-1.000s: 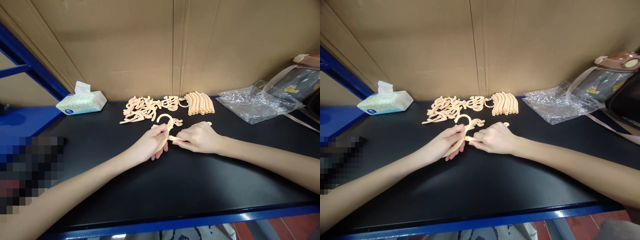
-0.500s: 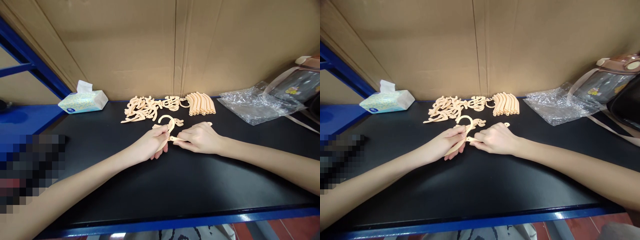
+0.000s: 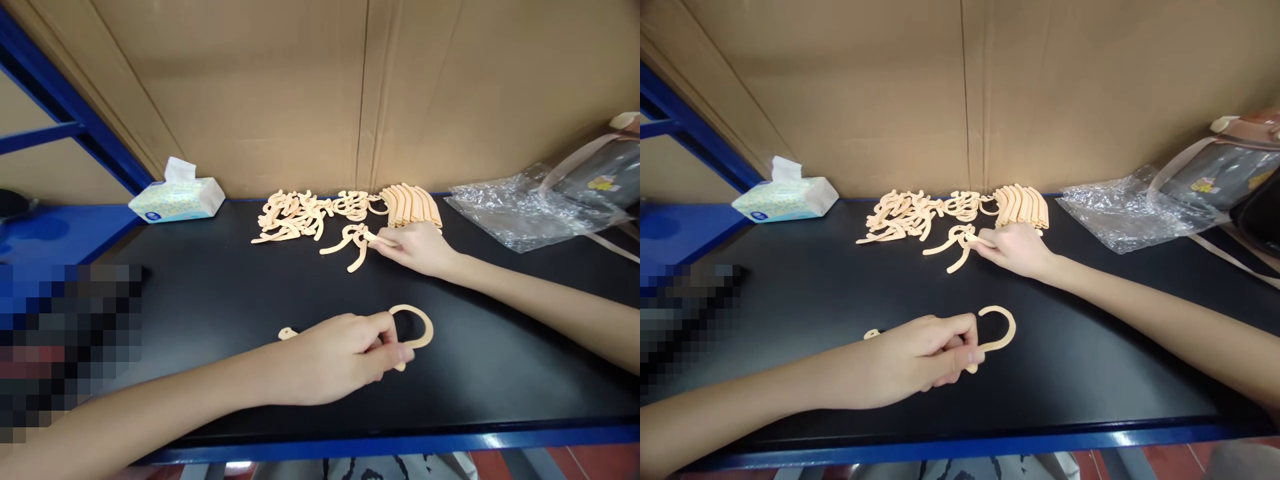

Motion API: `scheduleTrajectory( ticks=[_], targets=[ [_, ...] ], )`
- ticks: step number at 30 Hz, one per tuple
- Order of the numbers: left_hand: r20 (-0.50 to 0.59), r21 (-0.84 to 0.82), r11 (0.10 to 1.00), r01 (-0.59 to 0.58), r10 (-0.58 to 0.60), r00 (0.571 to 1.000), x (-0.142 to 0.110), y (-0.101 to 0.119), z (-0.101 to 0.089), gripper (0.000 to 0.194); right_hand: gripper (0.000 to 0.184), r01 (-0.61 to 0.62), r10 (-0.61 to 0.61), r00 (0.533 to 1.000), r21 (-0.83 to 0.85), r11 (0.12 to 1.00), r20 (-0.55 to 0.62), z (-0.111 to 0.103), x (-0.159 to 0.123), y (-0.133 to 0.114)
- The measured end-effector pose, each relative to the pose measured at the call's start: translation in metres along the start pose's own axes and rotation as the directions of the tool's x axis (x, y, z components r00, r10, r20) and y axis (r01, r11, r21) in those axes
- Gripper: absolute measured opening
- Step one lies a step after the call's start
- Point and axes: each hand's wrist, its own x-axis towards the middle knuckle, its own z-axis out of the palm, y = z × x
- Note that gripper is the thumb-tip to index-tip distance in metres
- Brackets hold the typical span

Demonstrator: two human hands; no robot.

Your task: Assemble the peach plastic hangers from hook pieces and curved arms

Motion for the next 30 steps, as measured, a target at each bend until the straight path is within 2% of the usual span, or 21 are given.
scheduleTrajectory(
  ticks=[6, 10, 13, 15, 18, 20, 21, 24, 26, 27, 30],
  targets=[
    [0.014, -0.092, 0.992, 0.086, -0.085, 0.996, 0.000, -0.003, 0.001, 0.032, 0.048, 0.010, -0.008, 0.999, 0.067, 0.998, -0.037, 0.000, 0.000, 0.002],
    [0.101, -0.242, 0.957, 0.160, -0.139, 0.985, 0.004, -0.005, 0.000, 0.030, 0.039, 0.045, -0.042, 0.998, 0.068, 0.997, -0.056, 0.000, -0.001, 0.000],
    [0.145, -0.348, 0.921, 0.176, -0.133, 0.981, 0.008, -0.006, -0.001, 0.028, 0.034, 0.086, -0.086, 0.996, 0.032, 0.996, -0.011, 0.001, -0.002, -0.001],
    [0.077, -0.403, 0.903, 0.147, -0.127, 0.989, 0.011, -0.007, -0.002, 0.026, 0.034, 0.099, -0.099, 0.995, 0.018, 0.995, 0.029, 0.002, -0.001, 0.000],
    [-0.146, -0.464, 0.885, 0.037, -0.118, 0.982, 0.016, -0.009, -0.007, 0.019, 0.033, 0.105, -0.107, 0.992, 0.034, 0.994, 0.073, 0.003, 0.000, 0.002],
    [-0.319, -0.467, 0.881, -0.078, -0.086, 0.944, 0.019, -0.010, -0.015, 0.016, 0.032, 0.088, -0.092, 0.991, 0.050, 0.995, 0.097, 0.003, 0.001, 0.001],
    [-0.407, -0.458, 0.879, -0.136, -0.071, 0.911, 0.020, -0.010, -0.020, 0.016, 0.032, 0.071, -0.077, 0.991, 0.059, 0.996, 0.109, 0.002, 0.001, -0.001],
    [-0.562, -0.450, 0.860, -0.239, -0.065, 0.825, 0.021, -0.011, -0.034, 0.010, 0.030, -0.014, -0.002, 0.987, 0.097, 0.995, 0.161, -0.002, -0.002, -0.015],
    [-0.565, -0.482, 0.834, -0.267, -0.063, 0.823, 0.021, -0.013, -0.039, 0.008, 0.027, -0.084, 0.062, 0.979, 0.109, 0.990, 0.192, -0.006, -0.005, -0.028],
    [-0.544, -0.507, 0.818, -0.272, -0.059, 0.837, 0.021, -0.014, -0.040, 0.008, 0.027, -0.114, 0.091, 0.977, 0.115, 0.987, 0.191, -0.008, -0.008, -0.034],
    [-0.430, -0.584, 0.773, -0.249, -0.034, 0.902, 0.022, -0.018, -0.038, 0.009, 0.037, -0.107, 0.078, 0.982, 0.167, 0.980, 0.173, -0.011, -0.014, -0.046]
  ],
)
